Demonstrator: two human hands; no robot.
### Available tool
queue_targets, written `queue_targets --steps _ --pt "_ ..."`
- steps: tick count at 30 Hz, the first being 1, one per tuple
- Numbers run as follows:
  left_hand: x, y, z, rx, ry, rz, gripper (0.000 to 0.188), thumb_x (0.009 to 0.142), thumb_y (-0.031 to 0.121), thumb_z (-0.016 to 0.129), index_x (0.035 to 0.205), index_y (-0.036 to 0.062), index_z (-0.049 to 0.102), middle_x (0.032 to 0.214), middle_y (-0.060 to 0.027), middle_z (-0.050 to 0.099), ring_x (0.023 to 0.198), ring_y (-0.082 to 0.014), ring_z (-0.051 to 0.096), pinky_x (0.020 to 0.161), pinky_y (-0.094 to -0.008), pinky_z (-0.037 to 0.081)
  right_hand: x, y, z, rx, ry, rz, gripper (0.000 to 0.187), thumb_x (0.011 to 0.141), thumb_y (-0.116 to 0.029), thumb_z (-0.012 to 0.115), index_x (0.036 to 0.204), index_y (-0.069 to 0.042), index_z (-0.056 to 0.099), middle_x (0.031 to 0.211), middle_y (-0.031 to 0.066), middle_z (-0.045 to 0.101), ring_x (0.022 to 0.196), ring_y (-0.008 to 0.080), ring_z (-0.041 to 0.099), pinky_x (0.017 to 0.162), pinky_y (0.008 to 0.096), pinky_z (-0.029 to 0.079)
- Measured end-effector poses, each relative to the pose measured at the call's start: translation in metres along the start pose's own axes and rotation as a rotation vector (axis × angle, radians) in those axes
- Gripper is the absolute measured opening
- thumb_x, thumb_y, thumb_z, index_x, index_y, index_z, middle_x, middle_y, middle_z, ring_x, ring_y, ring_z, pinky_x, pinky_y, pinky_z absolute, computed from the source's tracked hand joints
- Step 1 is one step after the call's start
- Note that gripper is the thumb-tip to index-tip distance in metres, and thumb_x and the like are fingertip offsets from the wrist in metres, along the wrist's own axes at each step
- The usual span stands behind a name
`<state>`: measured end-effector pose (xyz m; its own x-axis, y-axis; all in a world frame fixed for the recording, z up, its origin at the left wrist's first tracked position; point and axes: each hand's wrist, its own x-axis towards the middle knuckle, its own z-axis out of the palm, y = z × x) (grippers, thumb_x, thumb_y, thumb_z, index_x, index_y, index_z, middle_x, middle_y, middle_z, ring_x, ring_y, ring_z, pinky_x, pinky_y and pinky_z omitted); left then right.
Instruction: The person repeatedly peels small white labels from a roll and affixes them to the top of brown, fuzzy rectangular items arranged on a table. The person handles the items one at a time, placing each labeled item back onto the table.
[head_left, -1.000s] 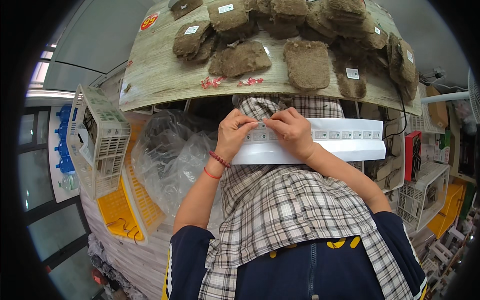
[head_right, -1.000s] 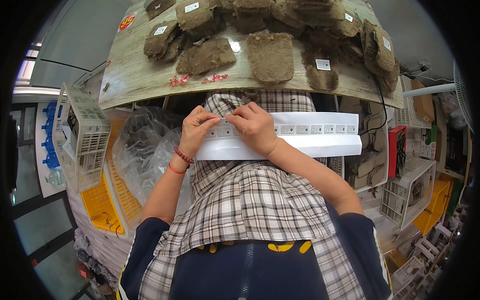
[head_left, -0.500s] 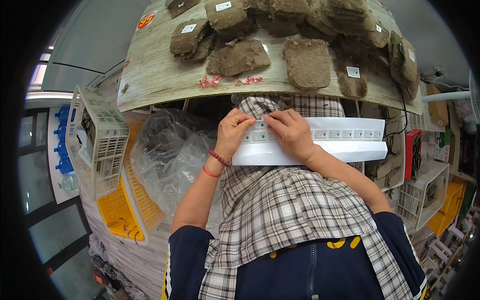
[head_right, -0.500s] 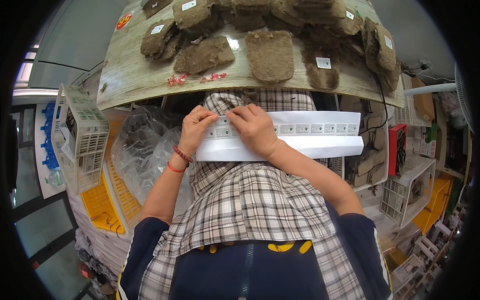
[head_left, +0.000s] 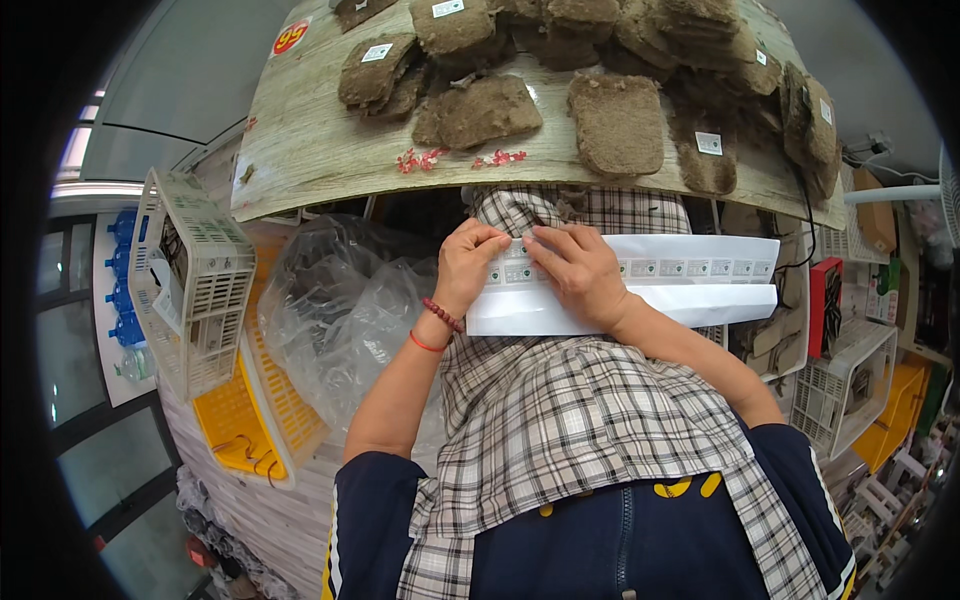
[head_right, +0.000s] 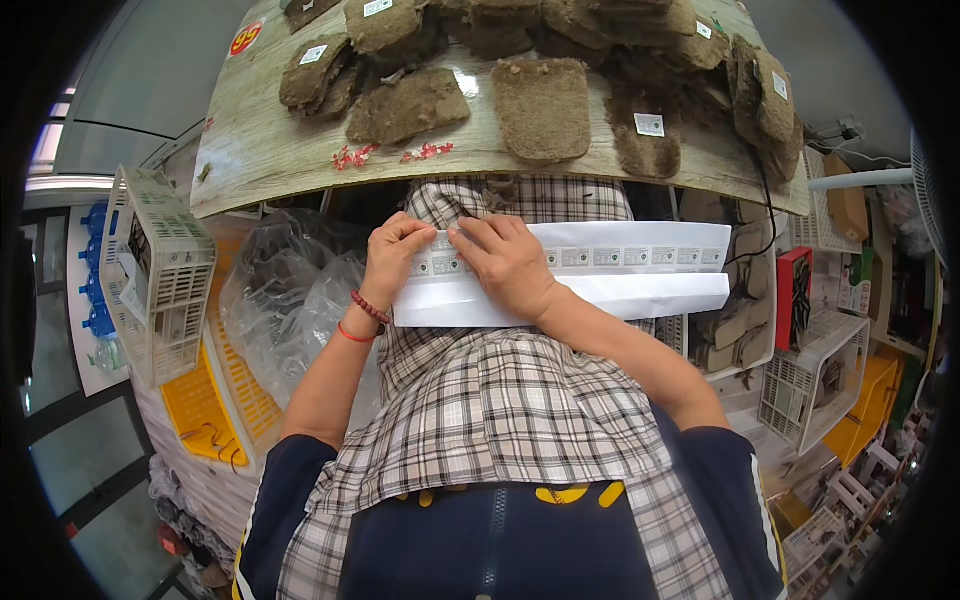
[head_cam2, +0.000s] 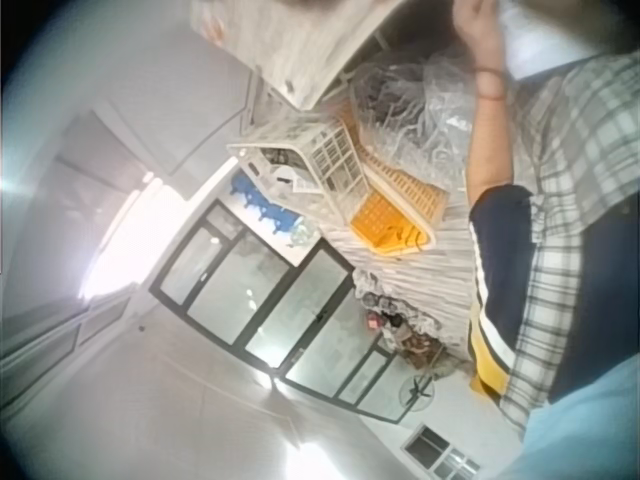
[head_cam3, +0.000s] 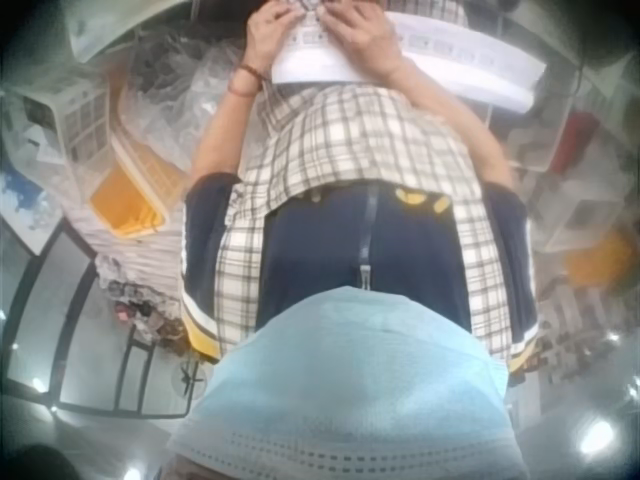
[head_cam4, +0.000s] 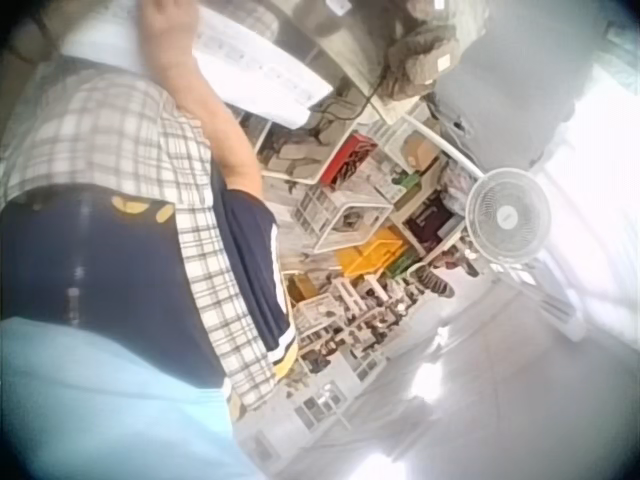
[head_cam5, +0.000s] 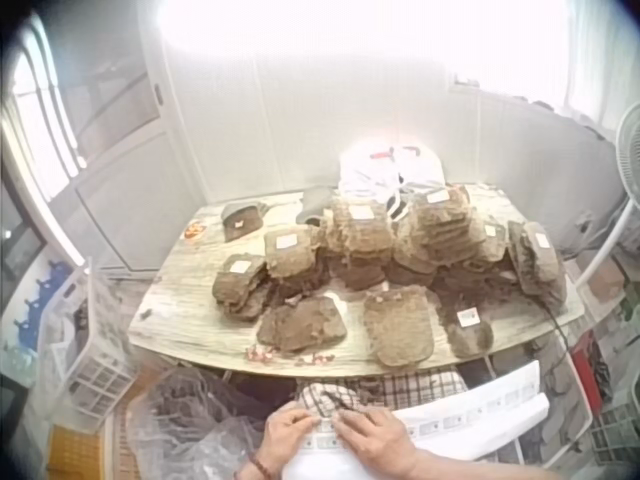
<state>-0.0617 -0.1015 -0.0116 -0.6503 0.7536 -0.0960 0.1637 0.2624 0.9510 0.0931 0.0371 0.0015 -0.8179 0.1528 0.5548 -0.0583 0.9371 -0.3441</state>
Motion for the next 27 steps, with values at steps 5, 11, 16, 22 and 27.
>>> queue_targets --steps 5,11,16,22,27 --pt "0.001 -0.003 0.001 -0.005 -0.01 -0.014 0.013 0.084 0.011 0.071 0.087 -0.0012 0.074 0.076 -0.0013 0.057 0.072 -0.01 0.052 0.065 -0.0248 0.041 0.002 -0.001 0.001 0.241 0.1 0.272 0.03 0.078 -0.008 0.072 0.108 -0.006 0.069 0.109 0.0095 0.066 0.095 0.0281 0.062 0.083 0.038 0.051" --pt "0.001 -0.012 0.005 0.003 -0.023 0.075 0.011 0.083 0.011 0.071 0.086 0.0011 0.074 0.074 -0.0027 0.056 0.076 -0.0137 0.053 0.07 -0.0272 0.042 0.023 0.02 0.001 0.548 -0.36 0.816 0.021 0.085 -0.019 0.069 0.094 -0.001 0.074 0.088 0.0114 0.07 0.085 0.0241 0.064 0.076 0.0331 0.051" --pt "0.001 -0.009 0.004 0.044 -0.032 0.114 0.009 0.082 0.006 0.072 0.087 -0.0005 0.074 0.076 -0.0003 0.054 0.074 -0.0096 0.05 0.067 -0.0235 0.04 0.042 0.032 -0.016 0.823 -0.586 1.012 0.02 0.086 -0.016 0.07 0.096 0.0 0.075 0.082 0.0048 0.069 0.076 0.0113 0.059 0.071 0.0268 0.047" --pt "0.002 -0.011 0.005 0.035 -0.044 0.118 0.008 0.082 0.006 0.072 0.087 -0.0004 0.075 0.076 -0.0002 0.054 0.076 -0.0098 0.05 0.068 -0.0234 0.04 0.037 0.037 -0.011 0.887 -0.613 1.009 0.017 0.081 -0.016 0.074 0.088 0.0 0.075 0.078 0.0037 0.068 0.071 0.0104 0.056 0.066 0.0253 0.045" --pt "0.003 -0.01 0.004 0.06 -0.052 0.107 0.009 0.083 0.007 0.072 0.087 -0.0004 0.075 0.076 -0.0002 0.054 0.077 -0.0101 0.05 0.068 -0.0234 0.04 0.037 0.04 -0.01 0.899 -0.631 1.031 0.014 0.079 -0.014 0.076 0.084 0.0 0.073 0.081 0.0026 0.07 0.072 0.0092 0.056 0.069 0.0242 0.044"
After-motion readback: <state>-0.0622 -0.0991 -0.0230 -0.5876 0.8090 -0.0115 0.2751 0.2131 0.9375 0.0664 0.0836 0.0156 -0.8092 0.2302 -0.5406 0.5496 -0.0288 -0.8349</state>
